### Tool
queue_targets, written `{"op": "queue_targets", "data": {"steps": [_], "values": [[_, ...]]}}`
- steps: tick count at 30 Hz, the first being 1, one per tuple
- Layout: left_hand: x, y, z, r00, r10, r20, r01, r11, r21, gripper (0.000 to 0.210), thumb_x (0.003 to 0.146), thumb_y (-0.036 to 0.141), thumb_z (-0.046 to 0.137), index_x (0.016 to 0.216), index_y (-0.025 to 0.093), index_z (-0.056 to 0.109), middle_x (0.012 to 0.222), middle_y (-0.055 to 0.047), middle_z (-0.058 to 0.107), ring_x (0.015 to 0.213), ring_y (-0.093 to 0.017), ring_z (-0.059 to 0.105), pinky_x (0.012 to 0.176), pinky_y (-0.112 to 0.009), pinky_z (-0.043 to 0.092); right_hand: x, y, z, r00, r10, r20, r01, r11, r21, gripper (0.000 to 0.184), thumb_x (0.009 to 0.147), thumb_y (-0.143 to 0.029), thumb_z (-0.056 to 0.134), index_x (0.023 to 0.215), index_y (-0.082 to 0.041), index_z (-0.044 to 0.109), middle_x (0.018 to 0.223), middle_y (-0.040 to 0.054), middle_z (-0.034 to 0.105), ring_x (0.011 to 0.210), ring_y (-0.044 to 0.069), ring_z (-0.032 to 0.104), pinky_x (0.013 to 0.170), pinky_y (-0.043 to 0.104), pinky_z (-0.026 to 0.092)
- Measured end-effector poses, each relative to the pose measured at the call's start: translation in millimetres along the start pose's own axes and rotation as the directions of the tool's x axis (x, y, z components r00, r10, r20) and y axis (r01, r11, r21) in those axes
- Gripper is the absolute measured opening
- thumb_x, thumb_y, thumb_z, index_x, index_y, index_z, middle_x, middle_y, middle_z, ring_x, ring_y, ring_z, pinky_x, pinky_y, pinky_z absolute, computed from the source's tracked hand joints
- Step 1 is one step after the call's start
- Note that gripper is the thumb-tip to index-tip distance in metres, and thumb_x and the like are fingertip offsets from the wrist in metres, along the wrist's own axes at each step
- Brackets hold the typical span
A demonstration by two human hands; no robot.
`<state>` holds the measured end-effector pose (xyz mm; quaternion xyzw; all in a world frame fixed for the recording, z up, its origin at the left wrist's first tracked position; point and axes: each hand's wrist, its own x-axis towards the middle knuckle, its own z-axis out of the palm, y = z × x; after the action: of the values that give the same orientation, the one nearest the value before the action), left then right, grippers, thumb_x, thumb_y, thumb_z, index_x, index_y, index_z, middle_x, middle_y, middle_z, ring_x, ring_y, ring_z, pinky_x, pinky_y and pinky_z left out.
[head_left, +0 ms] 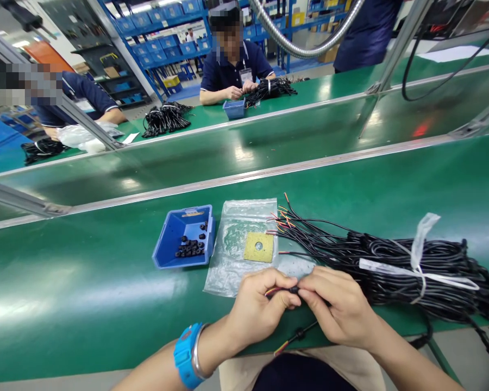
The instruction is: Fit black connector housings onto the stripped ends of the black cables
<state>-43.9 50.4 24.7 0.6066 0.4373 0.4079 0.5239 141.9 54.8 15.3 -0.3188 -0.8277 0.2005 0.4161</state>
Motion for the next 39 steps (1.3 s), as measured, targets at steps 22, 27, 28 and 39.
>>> {"op": "queue_targets", "data": {"steps": [22, 27, 28, 39], "values": [[10, 4, -26.3, 0.981, -0.001, 0.193, -0.023, 0.992, 0.123, 0.019, 0.074, 0.011, 0.066, 0.092, 0.012, 0.064, 0.082, -0.006, 0.072, 0.07, -0.014, 0.07, 0.067, -0.025, 0.059, -3, 6, -4, 0.995, -0.022, 0.098, 0.031, 0.996, -0.086, 0.009, 0.092, -0.009, 0.053, 0.09, -0.014, 0.061, 0.07, 0.003, 0.061, 0.061, 0.013, 0.051, 0.059, 0.026, 0.041], [5, -1, -15.1, 0.988, 0.104, 0.113, -0.13, 0.957, 0.26, 0.014, 0.073, 0.006, 0.061, 0.084, 0.015, 0.063, 0.071, 0.0, 0.069, 0.061, -0.01, 0.065, 0.061, -0.02, 0.054, -5, 10, -2, 0.986, -0.013, 0.165, 0.034, 0.992, -0.122, 0.012, 0.093, -0.012, 0.051, 0.086, -0.014, 0.06, 0.068, 0.0036, 0.059, 0.061, 0.014, 0.049, 0.06, 0.027, 0.04], [4, -1, -14.7, 0.989, 0.107, 0.103, -0.132, 0.953, 0.272, 0.015, 0.073, 0.006, 0.06, 0.083, 0.016, 0.062, 0.071, 0.001, 0.068, 0.06, -0.01, 0.064, 0.06, -0.019, 0.053, -5, 10, -2, 0.985, -0.01, 0.171, 0.033, 0.991, -0.132, 0.012, 0.093, -0.012, 0.051, 0.086, -0.014, 0.06, 0.068, 0.0036, 0.059, 0.061, 0.014, 0.049, 0.06, 0.027, 0.039], [4, 13, -24.6, 0.866, -0.08, 0.494, -0.054, 0.966, 0.251, 0.039, 0.068, 0.028, 0.078, 0.102, 0.017, 0.062, 0.093, -0.006, 0.065, 0.075, -0.017, 0.063, 0.067, -0.029, 0.057, -10, -22, -31, 0.899, 0.125, 0.419, -0.01, 0.964, -0.266, 0.023, 0.093, -0.014, 0.043, 0.099, -0.018, 0.065, 0.092, 0.0069, 0.066, 0.084, 0.018, 0.061, 0.075, 0.031, 0.05]]}}
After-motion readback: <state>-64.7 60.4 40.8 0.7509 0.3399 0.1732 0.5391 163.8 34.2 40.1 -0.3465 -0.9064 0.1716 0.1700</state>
